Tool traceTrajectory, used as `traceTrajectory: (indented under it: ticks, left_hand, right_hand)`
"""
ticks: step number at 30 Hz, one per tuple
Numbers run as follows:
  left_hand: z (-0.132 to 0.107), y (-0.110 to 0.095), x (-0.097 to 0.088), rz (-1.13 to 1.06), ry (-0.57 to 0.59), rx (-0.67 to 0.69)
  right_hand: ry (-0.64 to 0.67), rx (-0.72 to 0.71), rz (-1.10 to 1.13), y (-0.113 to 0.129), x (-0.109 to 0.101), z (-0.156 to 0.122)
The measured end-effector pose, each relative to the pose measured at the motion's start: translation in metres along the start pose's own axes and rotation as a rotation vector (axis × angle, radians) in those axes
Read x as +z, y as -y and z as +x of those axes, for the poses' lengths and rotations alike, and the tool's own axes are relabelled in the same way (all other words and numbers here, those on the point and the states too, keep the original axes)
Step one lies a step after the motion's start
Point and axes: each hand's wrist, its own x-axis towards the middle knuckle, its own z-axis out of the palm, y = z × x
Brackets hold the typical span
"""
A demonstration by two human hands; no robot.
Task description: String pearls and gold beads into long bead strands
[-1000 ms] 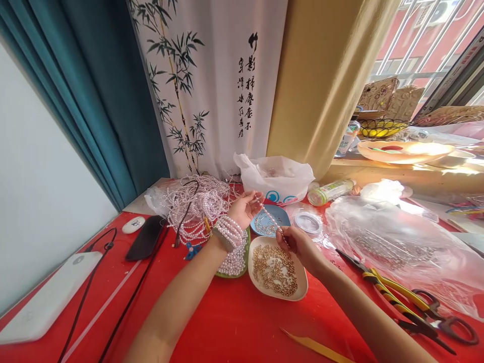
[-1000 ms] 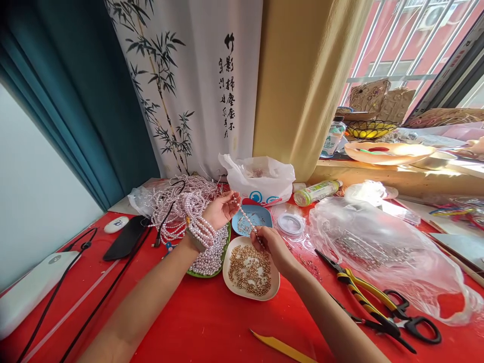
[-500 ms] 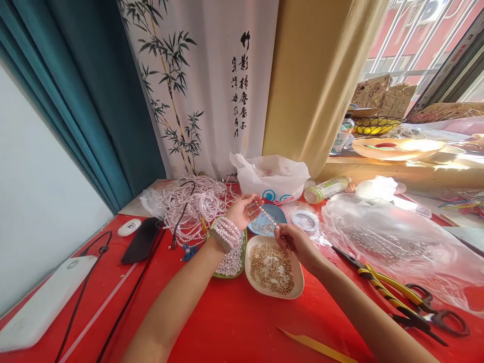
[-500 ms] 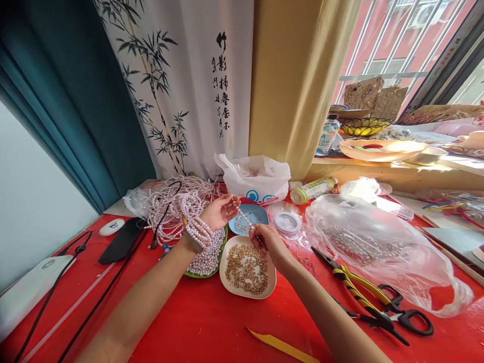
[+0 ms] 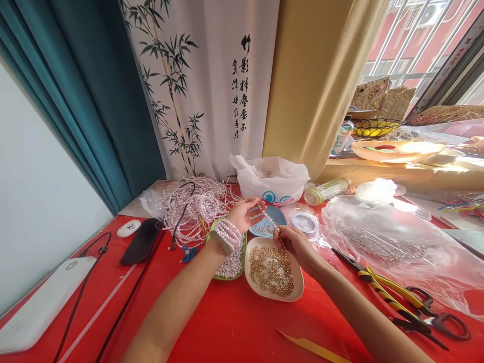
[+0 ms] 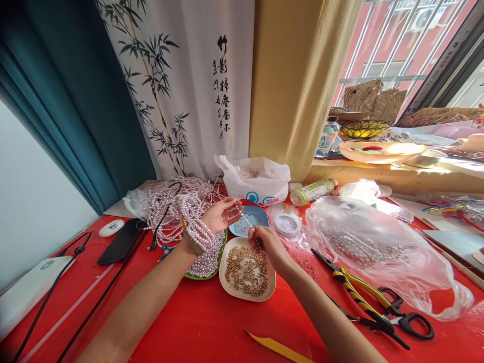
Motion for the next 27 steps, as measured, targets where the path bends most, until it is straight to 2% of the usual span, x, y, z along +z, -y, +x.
traceTrajectory:
  ticks: [6,17,27]
  left_hand:
    - [0.0023,0.0026,-0.0021,0.006,0.015,0.005]
    - [-0.0034,0.0036,0.0054,0.019,0.045,-0.008]
    - [-0.0013,0.0072,0.0048,0.028,0.056,-0.031]
  right_hand:
    - [0.004,0.001,0.027,-0.0064,-0.0033,0.0036]
    - [-0.023,-0.026,-0.01,-0.0017,-0.001,0.0]
    - [-0.021,-0.033,-0.039,-0.0028,-0.0012,0.0004]
